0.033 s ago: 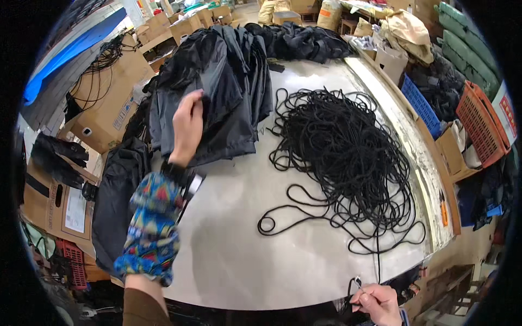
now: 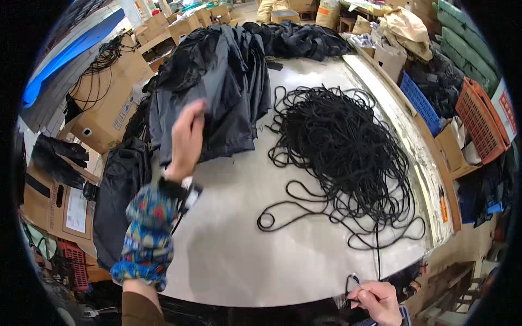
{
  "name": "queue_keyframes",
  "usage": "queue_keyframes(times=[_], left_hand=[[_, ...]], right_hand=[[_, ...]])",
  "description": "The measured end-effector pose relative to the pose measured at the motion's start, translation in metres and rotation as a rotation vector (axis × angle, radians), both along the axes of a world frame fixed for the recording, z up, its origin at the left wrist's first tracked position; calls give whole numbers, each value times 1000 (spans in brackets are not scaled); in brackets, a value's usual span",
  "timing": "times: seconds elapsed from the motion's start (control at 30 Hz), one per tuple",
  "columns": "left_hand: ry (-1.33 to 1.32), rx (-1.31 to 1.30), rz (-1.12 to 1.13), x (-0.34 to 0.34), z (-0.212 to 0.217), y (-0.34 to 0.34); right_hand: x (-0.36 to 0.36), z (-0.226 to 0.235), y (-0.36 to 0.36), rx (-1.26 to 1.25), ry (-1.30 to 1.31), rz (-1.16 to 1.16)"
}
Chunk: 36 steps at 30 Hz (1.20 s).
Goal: The person uses a metal hook tool to thread black drawstrings through the hem channels of black fabric bags. They repeatedly pick up a bag, insert the hook into the channel, pull the string through, and then place the finished bag aside. The process is repeated for multiple bags in a cluttered workshop environment.
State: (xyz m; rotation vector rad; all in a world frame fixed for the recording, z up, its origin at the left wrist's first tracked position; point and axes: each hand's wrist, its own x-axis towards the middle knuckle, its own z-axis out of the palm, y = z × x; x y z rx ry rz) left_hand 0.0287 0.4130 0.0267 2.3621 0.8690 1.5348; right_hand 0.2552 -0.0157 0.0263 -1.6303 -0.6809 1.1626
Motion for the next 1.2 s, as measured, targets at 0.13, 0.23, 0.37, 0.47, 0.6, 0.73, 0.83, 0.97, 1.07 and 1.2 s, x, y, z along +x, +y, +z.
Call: queue_keyframes(times=[0.13, 0.23, 0.37, 0.47, 0.6, 0.73, 0.83, 0.97, 1.07, 1.2], left_hand=[[379, -340, -547, -56, -22, -162], [509, -560, -571, -90, -39, -250], [492, -301, -126, -96, -52, -309], [111, -319, 333, -99, -67, -360], [4, -567, 242, -109, -80, -390], [194, -255, 269, -84, -76, -399], [172, -231, 187, -73, -74, -387], [-52, -775, 72, -65, -74, -377], [-329, -1085, -68, -47, -62, -375], [-600, -1343, -225, -34, -59, -378]], right_hand=[[-4, 12, 8, 67, -147, 397], [-17, 15, 8, 180, -268, 564], [-53, -9, 5, 253, -298, 447], [-62, -23, -7, 258, -370, 405], [-71, -20, -30, 253, -314, 372], [-74, -24, -44, 234, -322, 385], [-82, -25, -46, 286, -301, 367], [-94, -29, -40, 268, -274, 289], [-109, -42, -28, 400, -368, 237], [-126, -49, -9, 382, -563, 192]])
